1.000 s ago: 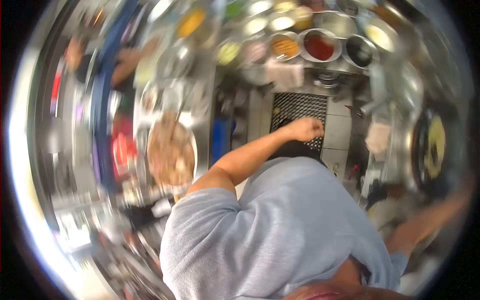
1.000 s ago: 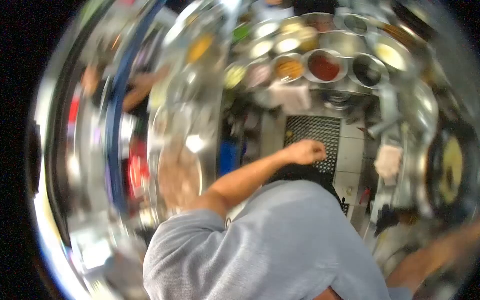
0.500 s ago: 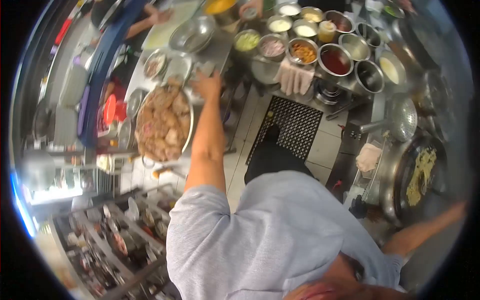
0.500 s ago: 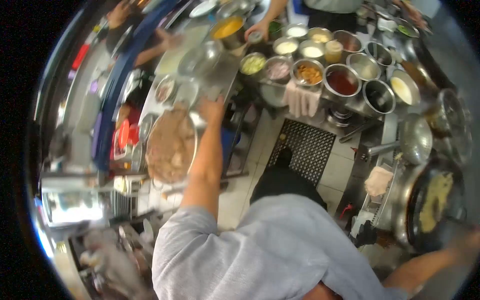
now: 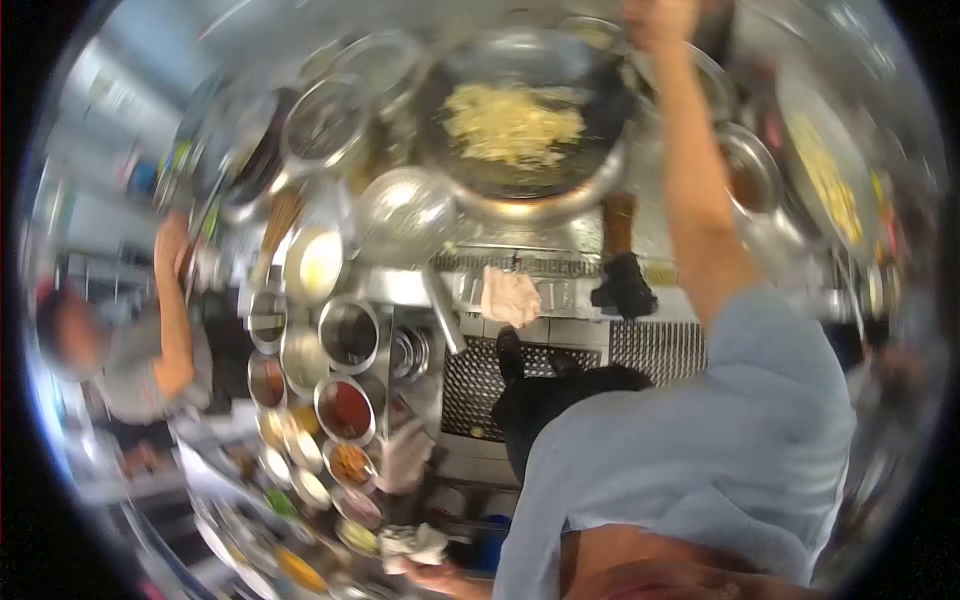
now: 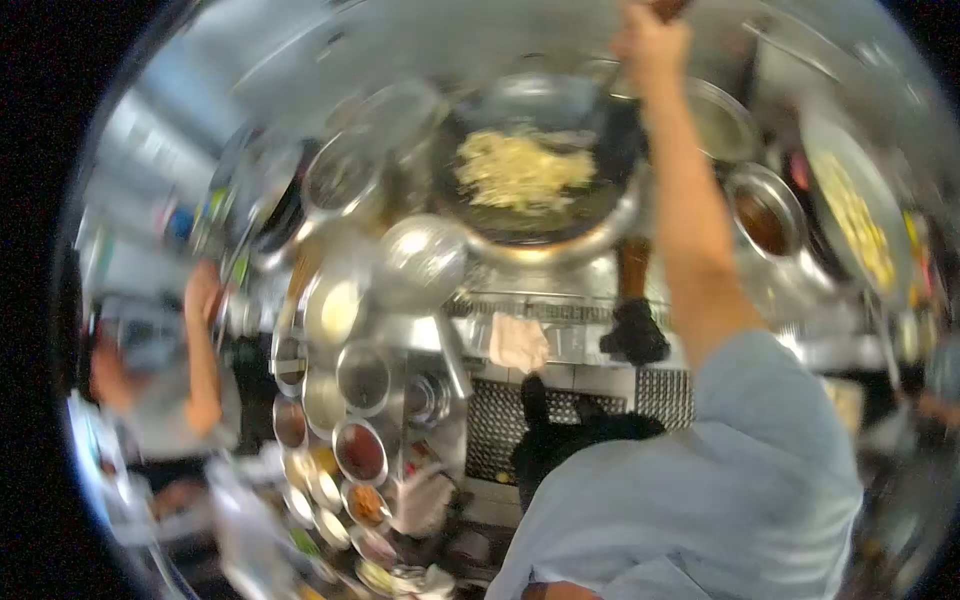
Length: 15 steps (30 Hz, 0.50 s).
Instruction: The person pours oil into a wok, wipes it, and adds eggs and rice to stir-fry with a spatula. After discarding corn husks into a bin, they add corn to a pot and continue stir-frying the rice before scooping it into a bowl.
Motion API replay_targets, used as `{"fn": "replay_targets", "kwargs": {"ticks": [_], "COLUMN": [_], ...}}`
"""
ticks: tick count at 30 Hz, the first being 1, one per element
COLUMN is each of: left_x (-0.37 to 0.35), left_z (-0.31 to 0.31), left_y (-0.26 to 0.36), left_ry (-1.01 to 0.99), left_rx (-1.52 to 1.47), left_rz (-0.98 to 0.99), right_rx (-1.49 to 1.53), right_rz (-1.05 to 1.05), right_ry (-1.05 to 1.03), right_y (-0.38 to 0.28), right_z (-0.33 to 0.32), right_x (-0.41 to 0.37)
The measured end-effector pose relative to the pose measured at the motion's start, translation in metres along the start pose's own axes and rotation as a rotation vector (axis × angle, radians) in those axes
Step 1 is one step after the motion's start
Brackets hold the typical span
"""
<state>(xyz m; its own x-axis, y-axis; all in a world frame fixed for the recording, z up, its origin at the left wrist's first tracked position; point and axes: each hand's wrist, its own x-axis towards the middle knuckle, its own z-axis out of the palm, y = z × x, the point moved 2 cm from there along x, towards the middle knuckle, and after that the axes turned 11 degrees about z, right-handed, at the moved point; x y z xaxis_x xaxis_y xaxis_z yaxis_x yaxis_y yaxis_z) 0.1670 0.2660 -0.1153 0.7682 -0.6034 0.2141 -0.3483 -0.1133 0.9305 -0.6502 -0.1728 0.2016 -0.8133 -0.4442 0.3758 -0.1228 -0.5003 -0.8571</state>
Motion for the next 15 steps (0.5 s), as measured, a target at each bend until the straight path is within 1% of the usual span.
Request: {"fn": "replay_targets", "kwargs": {"ticks": [1, 2, 3, 4, 6, 7, 8, 9, 10, 11, 12, 13, 15], "left_x": [0.01, 0.016, 0.024, 0.03, 0.038, 0.036, 0.033, 0.031, 0.035, 0.041, 0.044, 0.053, 0.061], "left_z": [0.042, 0.08, 0.141, 0.21, 0.315, 0.349, 0.38, 0.405, 0.425, 0.443, 0.458, 0.47, 0.521], "left_y": [0.033, 0.059, 0.107, 0.155, 0.251, 0.288, 0.314, 0.328, 0.33, 0.334, 0.342, 0.337, 0.335], "left_ry": [-0.058, -0.17, -0.329, -0.564, -1.097, -1.352, -1.552, -1.723, -1.745, -1.766, -1.786, -1.675, -1.415], "left_rx": [-0.238, -0.509, -0.664, -0.89, -1.323, -1.484, -1.569, -1.601, -1.59, -1.578, -1.462, -1.252, -1.017], "left_rz": [0.041, 0.092, -0.026, -0.203, -0.584, -0.773, -0.915, -0.975, -0.981, -0.987, -0.805, -0.837, -0.834], "right_rx": [-0.145, 0.179, 0.115, 0.352, 0.393, 0.322, 0.253, 0.247, 0.426, 0.422, 0.314, 0.207, 0.283], "right_rz": [0.197, 0.154, 0.199, 0.269, 0.186, 0.151, 0.117, 0.103, 0.193, 0.179, 0.194, 0.209, 0.171], "right_ry": [0.075, 0.036, 0.054, -0.046, -0.044, 0.053, 0.15, 0.019, -0.141, -0.139, -0.063, 0.015, -0.184], "right_y": [0.035, 0.057, 0.047, 0.047, 0.015, 0.021, 0.039, 0.059, 0.05, 0.03, 0.005, -0.011, 0.029], "right_z": [0.001, 0.022, 0.03, 0.048, 0.079, 0.089, 0.098, 0.106, 0.114, 0.11, 0.1, 0.095, 0.1], "right_x": [0.015, 0.008, -0.013, -0.006, -0.025, -0.046, -0.066, -0.077, -0.085, -0.102, -0.123, -0.132, -0.129]}}
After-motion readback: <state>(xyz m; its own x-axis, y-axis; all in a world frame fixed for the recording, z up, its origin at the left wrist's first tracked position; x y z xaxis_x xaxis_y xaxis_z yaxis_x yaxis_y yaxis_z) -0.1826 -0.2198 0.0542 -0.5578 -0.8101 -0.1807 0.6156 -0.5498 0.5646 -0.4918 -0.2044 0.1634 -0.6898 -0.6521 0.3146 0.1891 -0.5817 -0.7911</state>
